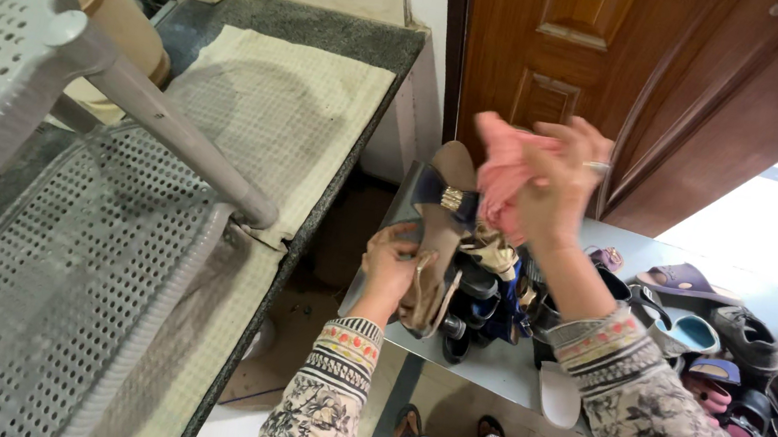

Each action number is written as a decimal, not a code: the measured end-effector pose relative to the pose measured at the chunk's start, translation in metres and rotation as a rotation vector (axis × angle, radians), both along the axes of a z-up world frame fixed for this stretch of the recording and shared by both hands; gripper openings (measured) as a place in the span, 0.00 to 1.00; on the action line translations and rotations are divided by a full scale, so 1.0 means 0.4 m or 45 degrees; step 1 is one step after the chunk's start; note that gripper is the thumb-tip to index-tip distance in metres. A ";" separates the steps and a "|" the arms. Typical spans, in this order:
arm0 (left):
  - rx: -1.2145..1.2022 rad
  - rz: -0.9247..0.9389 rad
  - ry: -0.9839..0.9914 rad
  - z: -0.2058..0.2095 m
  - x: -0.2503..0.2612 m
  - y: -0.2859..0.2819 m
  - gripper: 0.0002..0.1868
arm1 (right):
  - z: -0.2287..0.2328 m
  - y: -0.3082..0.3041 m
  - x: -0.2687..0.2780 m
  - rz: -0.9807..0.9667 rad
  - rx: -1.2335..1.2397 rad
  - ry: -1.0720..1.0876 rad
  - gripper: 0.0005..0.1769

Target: The person wipes several pairs of shoes with a pink cloth, handling them one at a time. They pick up each shoe, wipe the exterior surfaces, and place the cleaned shoes on a nearby white plastic chair.

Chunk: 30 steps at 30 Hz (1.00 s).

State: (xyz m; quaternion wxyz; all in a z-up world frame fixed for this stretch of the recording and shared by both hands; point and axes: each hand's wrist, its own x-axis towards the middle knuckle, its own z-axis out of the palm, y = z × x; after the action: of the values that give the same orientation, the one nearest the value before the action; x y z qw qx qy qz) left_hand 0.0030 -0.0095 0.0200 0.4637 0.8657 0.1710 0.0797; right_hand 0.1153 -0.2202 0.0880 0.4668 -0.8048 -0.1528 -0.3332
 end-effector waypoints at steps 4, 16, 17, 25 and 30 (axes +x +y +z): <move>-0.039 -0.100 -0.161 0.030 0.002 -0.024 0.16 | 0.009 0.034 -0.030 0.130 -0.635 -0.307 0.17; -0.502 0.168 -0.063 0.020 0.089 0.011 0.10 | 0.035 0.038 -0.028 0.050 -0.397 -0.273 0.22; -0.725 0.185 -0.079 0.014 0.105 0.004 0.11 | 0.040 0.067 -0.054 0.080 -0.550 -0.287 0.25; -0.628 0.054 -0.429 0.027 0.112 0.051 0.11 | 0.037 0.017 -0.140 0.468 -1.012 -0.276 0.23; -0.843 0.075 -0.397 0.045 0.110 0.068 0.11 | 0.064 0.009 -0.054 0.139 -0.350 -0.121 0.18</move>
State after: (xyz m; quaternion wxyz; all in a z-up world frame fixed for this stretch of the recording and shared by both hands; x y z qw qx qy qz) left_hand 0.0470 0.0177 0.0380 0.7368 0.6409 0.1396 0.1642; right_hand 0.0935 -0.2166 0.1134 0.3620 -0.8349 -0.2623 -0.3212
